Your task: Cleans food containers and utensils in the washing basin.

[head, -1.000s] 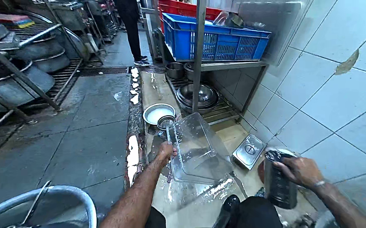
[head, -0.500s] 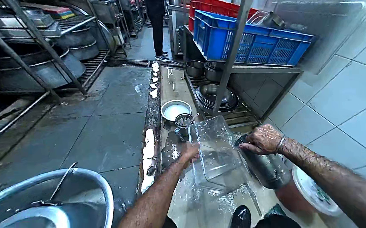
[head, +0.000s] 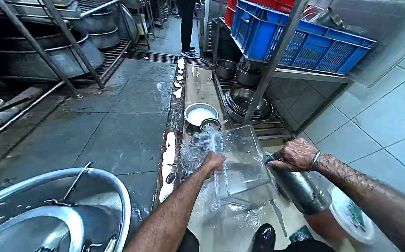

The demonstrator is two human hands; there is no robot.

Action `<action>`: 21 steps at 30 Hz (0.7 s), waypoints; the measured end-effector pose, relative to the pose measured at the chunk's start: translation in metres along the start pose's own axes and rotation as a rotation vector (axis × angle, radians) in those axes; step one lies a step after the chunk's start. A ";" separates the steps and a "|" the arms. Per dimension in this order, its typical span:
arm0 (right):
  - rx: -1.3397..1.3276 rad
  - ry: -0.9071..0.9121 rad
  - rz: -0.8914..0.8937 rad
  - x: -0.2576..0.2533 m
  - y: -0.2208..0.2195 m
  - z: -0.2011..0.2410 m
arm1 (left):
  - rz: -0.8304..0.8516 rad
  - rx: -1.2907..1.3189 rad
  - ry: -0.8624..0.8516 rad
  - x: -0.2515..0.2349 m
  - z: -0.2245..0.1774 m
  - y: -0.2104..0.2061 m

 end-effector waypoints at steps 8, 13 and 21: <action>-0.033 0.046 0.236 -0.033 -0.011 0.013 | -0.033 -0.024 0.085 -0.004 0.024 0.027; -0.261 0.066 0.279 -0.073 -0.023 0.011 | -0.088 -0.058 0.155 -0.007 0.042 0.043; -0.966 0.031 0.231 -0.085 -0.038 0.006 | -0.115 -0.189 0.272 -0.020 0.074 0.064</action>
Point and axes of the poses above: each hand's wrist, its own x-axis away from the middle knuckle, its own y-axis out of the back of the hand, z = x × y, the point moved 2 cm from there along -x, towards the middle knuckle, and after that the axes turned 14 degrees about -y, right-handed, at the moved point
